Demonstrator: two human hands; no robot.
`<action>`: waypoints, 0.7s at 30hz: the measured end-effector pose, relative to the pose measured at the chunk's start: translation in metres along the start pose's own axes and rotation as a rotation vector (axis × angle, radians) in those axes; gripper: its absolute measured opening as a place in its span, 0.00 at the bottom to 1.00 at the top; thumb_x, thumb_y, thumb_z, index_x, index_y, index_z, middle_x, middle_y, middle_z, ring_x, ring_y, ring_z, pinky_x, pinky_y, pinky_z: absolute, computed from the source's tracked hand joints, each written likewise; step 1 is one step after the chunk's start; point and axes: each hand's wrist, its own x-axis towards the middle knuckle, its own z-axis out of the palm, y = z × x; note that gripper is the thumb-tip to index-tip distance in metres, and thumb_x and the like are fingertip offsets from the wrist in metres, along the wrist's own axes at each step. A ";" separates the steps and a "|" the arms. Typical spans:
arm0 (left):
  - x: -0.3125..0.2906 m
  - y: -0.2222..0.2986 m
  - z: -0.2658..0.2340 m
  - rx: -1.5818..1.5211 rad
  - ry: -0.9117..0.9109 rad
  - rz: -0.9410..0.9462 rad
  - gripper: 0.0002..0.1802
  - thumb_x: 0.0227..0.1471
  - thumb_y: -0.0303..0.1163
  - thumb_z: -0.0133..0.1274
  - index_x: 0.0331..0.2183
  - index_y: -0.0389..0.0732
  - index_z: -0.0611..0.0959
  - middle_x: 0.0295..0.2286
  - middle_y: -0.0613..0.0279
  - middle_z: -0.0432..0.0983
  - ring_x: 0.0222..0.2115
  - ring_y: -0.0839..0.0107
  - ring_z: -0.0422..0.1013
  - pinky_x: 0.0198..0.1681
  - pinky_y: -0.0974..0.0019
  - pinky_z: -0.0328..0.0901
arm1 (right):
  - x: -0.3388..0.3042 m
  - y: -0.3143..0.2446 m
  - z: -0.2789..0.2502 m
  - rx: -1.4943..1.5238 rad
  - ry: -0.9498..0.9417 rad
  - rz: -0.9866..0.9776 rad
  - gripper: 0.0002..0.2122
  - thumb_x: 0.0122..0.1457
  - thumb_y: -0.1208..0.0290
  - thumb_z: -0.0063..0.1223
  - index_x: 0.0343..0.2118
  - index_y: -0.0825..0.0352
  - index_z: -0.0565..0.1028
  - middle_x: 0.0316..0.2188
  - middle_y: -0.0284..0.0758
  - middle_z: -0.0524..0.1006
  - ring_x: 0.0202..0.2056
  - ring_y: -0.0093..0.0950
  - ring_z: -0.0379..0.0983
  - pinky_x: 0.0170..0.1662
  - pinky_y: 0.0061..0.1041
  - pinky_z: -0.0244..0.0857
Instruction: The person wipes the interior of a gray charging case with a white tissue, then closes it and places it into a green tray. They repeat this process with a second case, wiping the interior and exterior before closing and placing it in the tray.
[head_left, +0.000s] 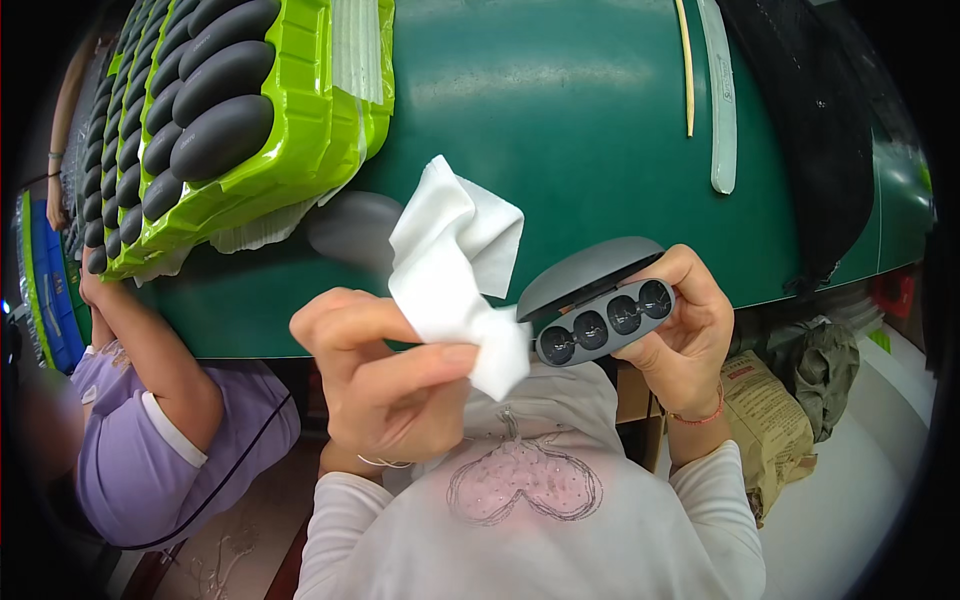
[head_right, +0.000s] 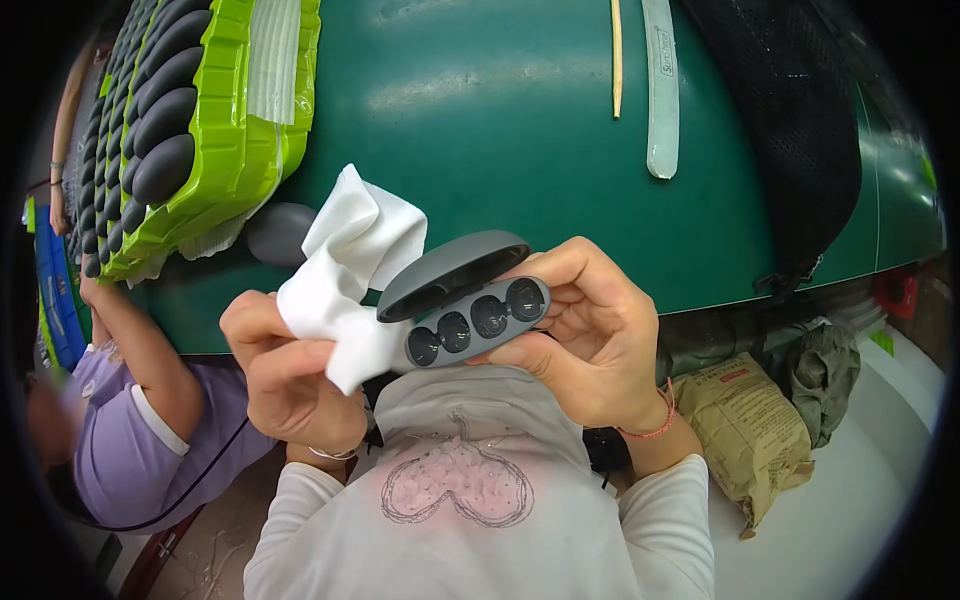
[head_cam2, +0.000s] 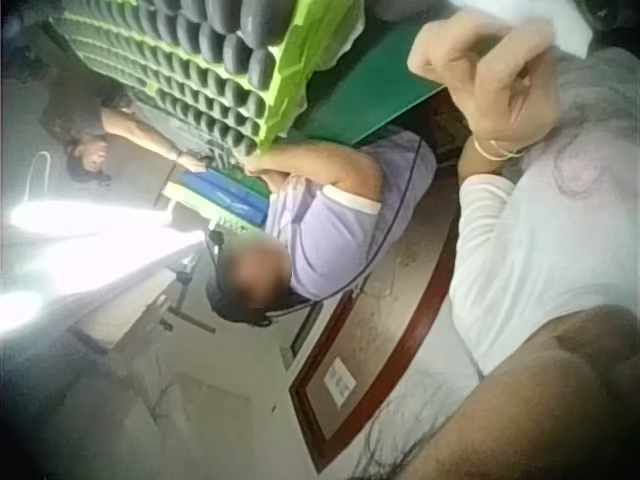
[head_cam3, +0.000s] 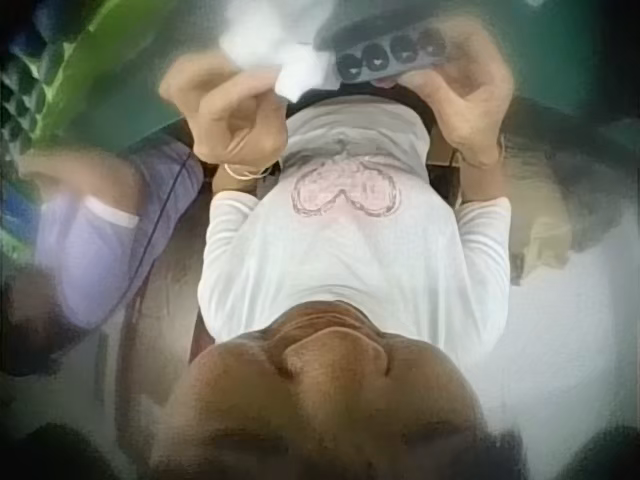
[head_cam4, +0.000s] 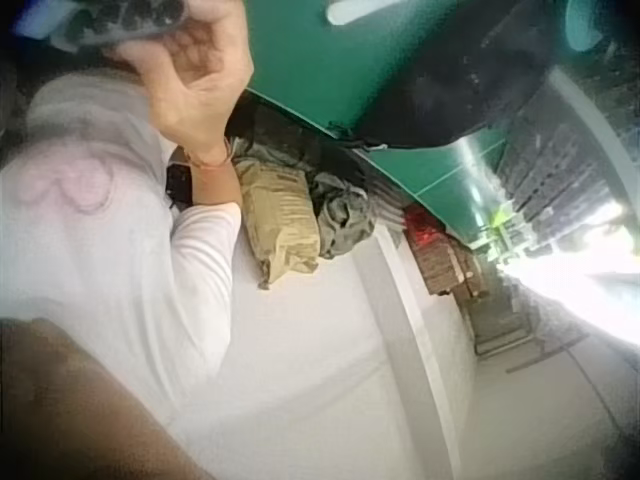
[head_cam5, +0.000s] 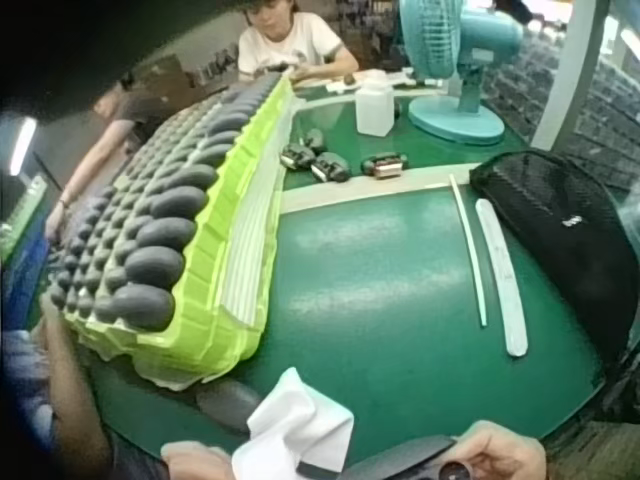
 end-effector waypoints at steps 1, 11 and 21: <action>0.004 0.008 0.006 -0.017 0.084 -0.016 0.23 0.34 0.19 0.63 0.34 0.57 0.82 0.46 0.67 0.71 0.46 0.61 0.60 0.48 0.60 0.59 | 0.000 0.000 0.000 0.005 0.003 0.002 0.14 0.52 0.88 0.59 0.40 0.76 0.66 0.38 0.45 0.75 0.41 0.31 0.78 0.46 0.30 0.76; 0.020 0.012 0.017 -0.178 0.120 0.167 0.20 0.33 0.15 0.61 0.35 0.39 0.83 0.25 0.62 0.79 0.20 0.70 0.68 0.25 0.71 0.64 | -0.004 0.004 -0.002 -0.128 -0.005 -0.087 0.15 0.51 0.91 0.57 0.41 0.76 0.67 0.38 0.41 0.75 0.43 0.27 0.75 0.48 0.27 0.72; 0.030 0.020 0.025 0.066 -0.034 0.277 0.23 0.32 0.14 0.64 0.36 0.41 0.86 0.22 0.69 0.73 0.20 0.73 0.67 0.24 0.71 0.61 | -0.003 0.009 0.004 -0.230 0.001 -0.164 0.15 0.49 0.93 0.57 0.40 0.77 0.70 0.39 0.46 0.77 0.42 0.30 0.76 0.48 0.28 0.73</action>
